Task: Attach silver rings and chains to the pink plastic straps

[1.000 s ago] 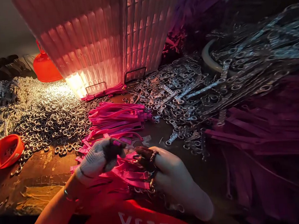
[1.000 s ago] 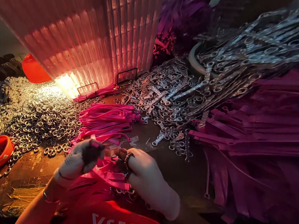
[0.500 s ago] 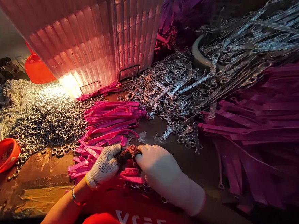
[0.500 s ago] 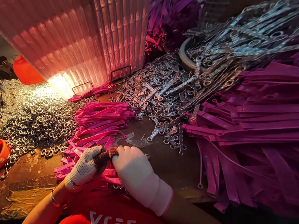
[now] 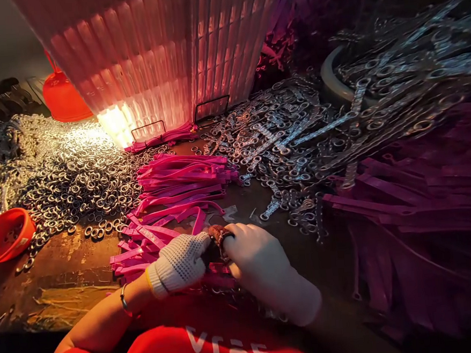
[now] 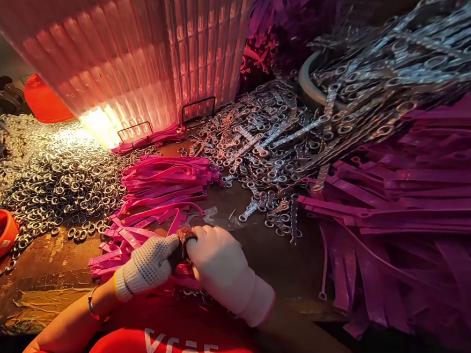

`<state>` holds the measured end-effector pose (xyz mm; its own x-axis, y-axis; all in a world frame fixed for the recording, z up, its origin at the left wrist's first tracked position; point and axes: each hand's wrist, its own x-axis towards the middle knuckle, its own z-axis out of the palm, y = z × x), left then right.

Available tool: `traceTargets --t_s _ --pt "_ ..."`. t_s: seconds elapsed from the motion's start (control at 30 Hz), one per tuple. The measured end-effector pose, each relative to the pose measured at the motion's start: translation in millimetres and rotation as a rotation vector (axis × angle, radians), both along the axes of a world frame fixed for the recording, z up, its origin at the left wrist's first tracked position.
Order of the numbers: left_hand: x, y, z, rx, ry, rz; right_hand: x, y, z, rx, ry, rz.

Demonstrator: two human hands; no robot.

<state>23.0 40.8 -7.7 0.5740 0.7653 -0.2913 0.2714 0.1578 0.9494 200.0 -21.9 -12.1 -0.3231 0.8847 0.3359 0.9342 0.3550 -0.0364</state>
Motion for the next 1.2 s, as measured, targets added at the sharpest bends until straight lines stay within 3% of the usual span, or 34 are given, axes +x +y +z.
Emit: traceTargets --t_s 0.1,0.23,0.33,0.53,0.63,0.73,0.87,0.93,1.03,1.13,1.2 --pt "-1 1 -2.6 0.109 0.009 -0.133 0 2 9.0 -0.129 0.078 -0.084" --pt "-7 0 -5.5 0.182 0.034 -0.042 -4 7 29.1 -0.427 0.066 -0.082" --pt "-12 -7 -13.3 0.271 0.108 -0.062 -8 10 35.4 -0.611 -0.006 -0.121" --pt "-10 -16 -20.7 0.415 0.236 -0.141 -9 5 16.5 -0.558 -0.108 0.025" --pt "-10 -12 -5.4 0.421 0.256 -0.227 -9 1 11.0 -0.525 -0.099 0.048" --pt "-26 1 21.0 0.436 0.271 -0.328 -8 -1 11.1 -0.474 -0.055 0.044" --pt "-74 20 47.3 0.521 0.407 -0.145 4 -11 12.2 -0.447 0.028 -0.018" --pt "-95 22 49.7 0.463 0.404 -0.004 18 -14 10.7 -0.453 0.085 0.015" --pt "-105 13 40.9 0.185 0.266 0.210 54 -6 2.5 -0.424 0.165 -0.054" --pt "-83 3 24.6 -0.224 -0.003 0.357 97 23 -13.1 -0.395 0.062 -0.476" --pt "-59 2 14.5 -0.515 -0.212 0.373 119 46 -25.3 -0.397 -0.094 -0.715"
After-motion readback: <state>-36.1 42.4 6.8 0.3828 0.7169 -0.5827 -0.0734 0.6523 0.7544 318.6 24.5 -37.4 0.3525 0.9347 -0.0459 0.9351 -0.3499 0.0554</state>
